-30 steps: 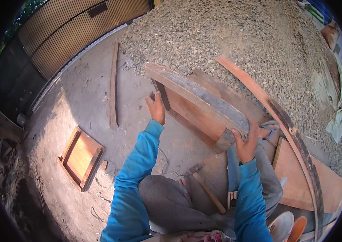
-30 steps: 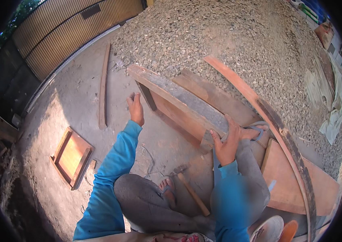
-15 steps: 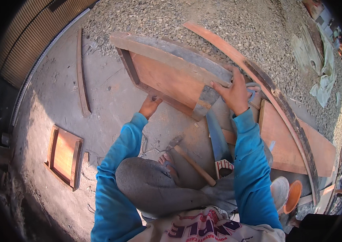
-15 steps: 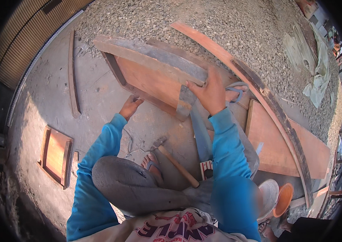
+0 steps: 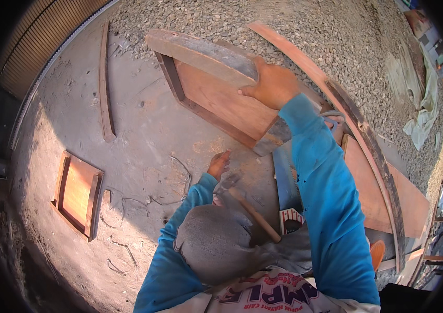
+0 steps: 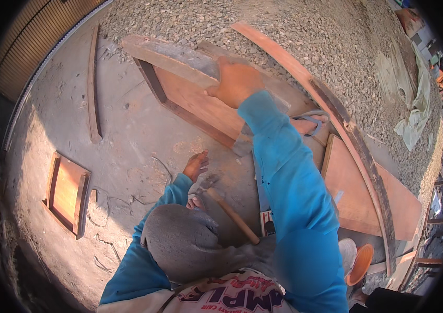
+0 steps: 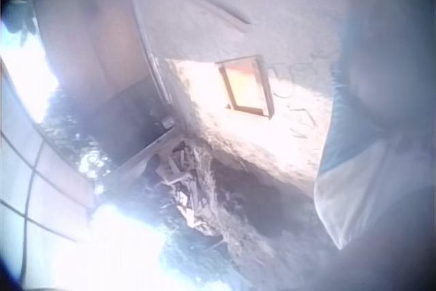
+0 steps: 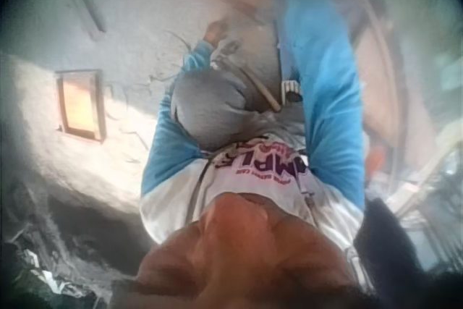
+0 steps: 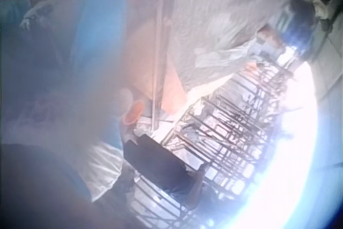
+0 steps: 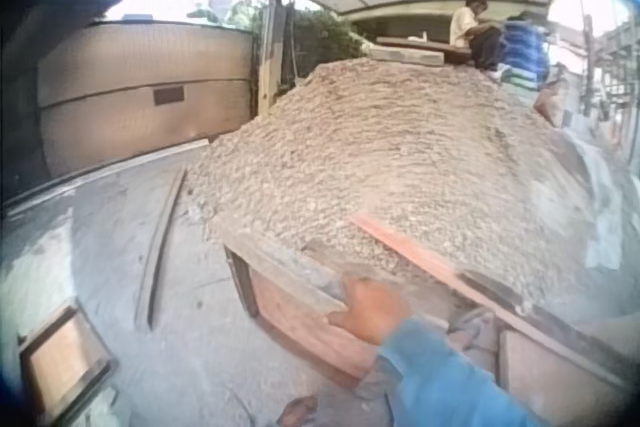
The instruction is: The person assembles wood boxes by aligning wooden panels and nailing them together with a hammer.
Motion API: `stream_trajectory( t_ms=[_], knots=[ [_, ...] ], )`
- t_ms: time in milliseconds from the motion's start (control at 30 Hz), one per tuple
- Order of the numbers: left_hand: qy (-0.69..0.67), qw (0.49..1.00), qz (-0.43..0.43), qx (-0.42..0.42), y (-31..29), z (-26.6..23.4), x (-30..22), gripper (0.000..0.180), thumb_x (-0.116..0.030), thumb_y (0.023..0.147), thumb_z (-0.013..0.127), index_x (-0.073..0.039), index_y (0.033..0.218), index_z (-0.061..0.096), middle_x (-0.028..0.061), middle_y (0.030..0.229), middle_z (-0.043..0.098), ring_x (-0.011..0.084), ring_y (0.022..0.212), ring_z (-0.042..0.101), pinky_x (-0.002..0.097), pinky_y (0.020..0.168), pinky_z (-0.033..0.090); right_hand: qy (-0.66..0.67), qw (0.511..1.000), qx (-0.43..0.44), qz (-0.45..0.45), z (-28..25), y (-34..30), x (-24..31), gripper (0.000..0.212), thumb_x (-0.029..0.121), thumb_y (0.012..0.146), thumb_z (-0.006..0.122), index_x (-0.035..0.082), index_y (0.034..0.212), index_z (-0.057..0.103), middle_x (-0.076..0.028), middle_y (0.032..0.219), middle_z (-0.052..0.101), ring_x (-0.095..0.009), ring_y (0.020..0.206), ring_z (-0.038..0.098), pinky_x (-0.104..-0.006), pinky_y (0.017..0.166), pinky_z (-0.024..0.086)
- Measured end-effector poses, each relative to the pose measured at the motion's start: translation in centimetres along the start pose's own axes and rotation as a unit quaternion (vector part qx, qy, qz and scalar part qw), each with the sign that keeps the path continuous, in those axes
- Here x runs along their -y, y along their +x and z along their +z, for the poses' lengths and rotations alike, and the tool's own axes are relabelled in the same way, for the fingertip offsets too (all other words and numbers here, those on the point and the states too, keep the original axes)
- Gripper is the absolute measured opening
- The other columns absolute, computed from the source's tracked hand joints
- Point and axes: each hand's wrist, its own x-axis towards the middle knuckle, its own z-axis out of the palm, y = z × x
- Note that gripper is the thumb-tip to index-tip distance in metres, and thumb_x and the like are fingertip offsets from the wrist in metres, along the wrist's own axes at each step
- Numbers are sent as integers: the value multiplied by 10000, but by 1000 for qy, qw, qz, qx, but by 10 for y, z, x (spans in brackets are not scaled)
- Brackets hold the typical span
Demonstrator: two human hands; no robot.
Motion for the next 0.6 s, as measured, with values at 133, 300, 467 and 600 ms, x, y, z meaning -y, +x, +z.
stream_trajectory(
  t_ms=[133,300,467,600],
  knots=[
    [-52,999,4,5,8,7,15,929,-569,815,674,38,1424,323,229,1415,405,370,1314,402,481,1030,389,18,1000,-7,-10,-2,-18,1,727,507,735,749,4,1211,528,-218,986,674,-368,939,657,-453,808,518],
    [-113,993,36,-10,13,9,11,977,-532,801,713,39,1452,261,207,1455,368,354,1331,383,466,1050,376,98,989,-78,-83,1,-53,-25,761,485,706,783,-3,1232,531,-225,1004,669,-374,927,663,-431,797,524],
    [-170,982,76,-14,31,12,7,942,-530,837,680,-17,1483,224,160,1495,319,341,1376,317,490,1081,323,133,987,-71,-54,-21,-106,-47,796,400,662,844,-13,1259,516,-222,1101,650,-333,1045,645,-384,880,504],
    [-254,963,88,19,39,13,-4,878,-515,860,661,-60,1484,244,106,1497,324,308,1378,314,500,1107,267,160,982,-85,-54,-21,-133,-68,794,345,653,866,-19,1265,515,-208,1163,625,-295,1116,609,-371,944,465]
  ],
)
